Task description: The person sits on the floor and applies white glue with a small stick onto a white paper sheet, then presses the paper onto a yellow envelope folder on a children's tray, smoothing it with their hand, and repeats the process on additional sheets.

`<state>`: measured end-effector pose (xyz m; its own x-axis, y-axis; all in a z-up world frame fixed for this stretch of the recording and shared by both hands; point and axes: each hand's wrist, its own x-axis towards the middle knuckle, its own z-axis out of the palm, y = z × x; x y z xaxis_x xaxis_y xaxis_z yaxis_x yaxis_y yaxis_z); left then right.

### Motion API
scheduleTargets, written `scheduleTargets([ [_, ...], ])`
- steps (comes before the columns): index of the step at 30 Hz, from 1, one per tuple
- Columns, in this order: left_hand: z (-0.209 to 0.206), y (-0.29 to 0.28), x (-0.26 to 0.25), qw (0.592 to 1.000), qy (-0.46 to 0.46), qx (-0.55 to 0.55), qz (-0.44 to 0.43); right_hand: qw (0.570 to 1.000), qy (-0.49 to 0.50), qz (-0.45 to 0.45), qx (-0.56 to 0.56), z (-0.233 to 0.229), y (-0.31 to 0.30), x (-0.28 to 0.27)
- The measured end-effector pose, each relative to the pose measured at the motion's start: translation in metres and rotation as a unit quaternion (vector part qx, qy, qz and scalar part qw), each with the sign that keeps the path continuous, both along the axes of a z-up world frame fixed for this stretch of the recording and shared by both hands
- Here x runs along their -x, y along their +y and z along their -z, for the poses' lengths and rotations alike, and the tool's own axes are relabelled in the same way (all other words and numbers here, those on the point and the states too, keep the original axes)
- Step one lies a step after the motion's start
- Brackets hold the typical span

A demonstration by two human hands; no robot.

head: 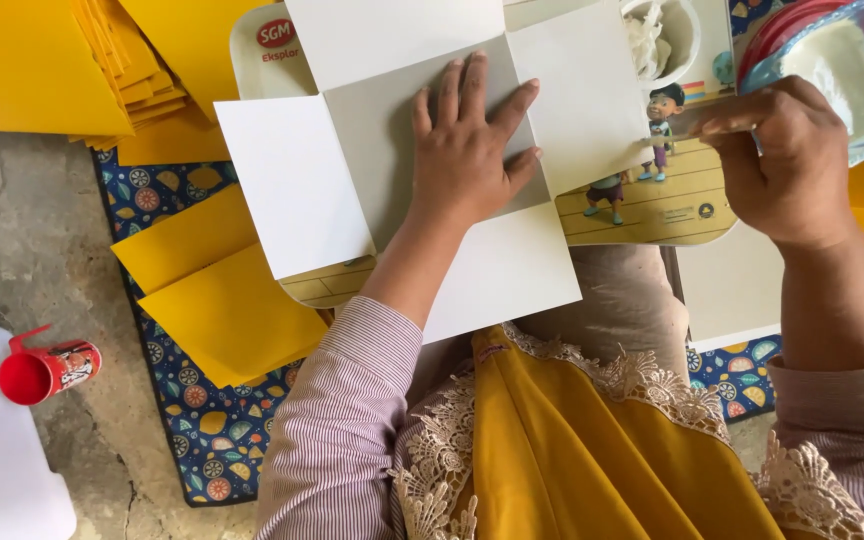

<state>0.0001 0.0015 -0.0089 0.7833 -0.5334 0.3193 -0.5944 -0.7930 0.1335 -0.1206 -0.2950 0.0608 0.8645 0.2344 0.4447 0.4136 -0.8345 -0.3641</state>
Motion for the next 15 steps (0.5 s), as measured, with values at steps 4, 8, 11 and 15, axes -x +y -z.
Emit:
scheduleTargets([
  [4,-0.001,-0.001,-0.001,1.000,0.010,-0.014,-0.003,1.000,-0.006,-0.004,-0.007,0.002,-0.004,-0.018],
  [8,0.000,0.000,-0.003,1.000,0.013,-0.008,0.000,0.999,-0.011,-0.007,-0.037,0.008,-0.008,-0.044],
  [11,0.000,0.000,-0.004,1.000,0.016,-0.013,0.002,0.999,-0.022,-0.006,-0.039,0.013,-0.007,-0.062],
  [15,-0.003,0.000,-0.003,1.000,0.017,-0.011,0.001,0.995,-0.080,-0.046,-0.043,0.009,0.001,-0.089],
])
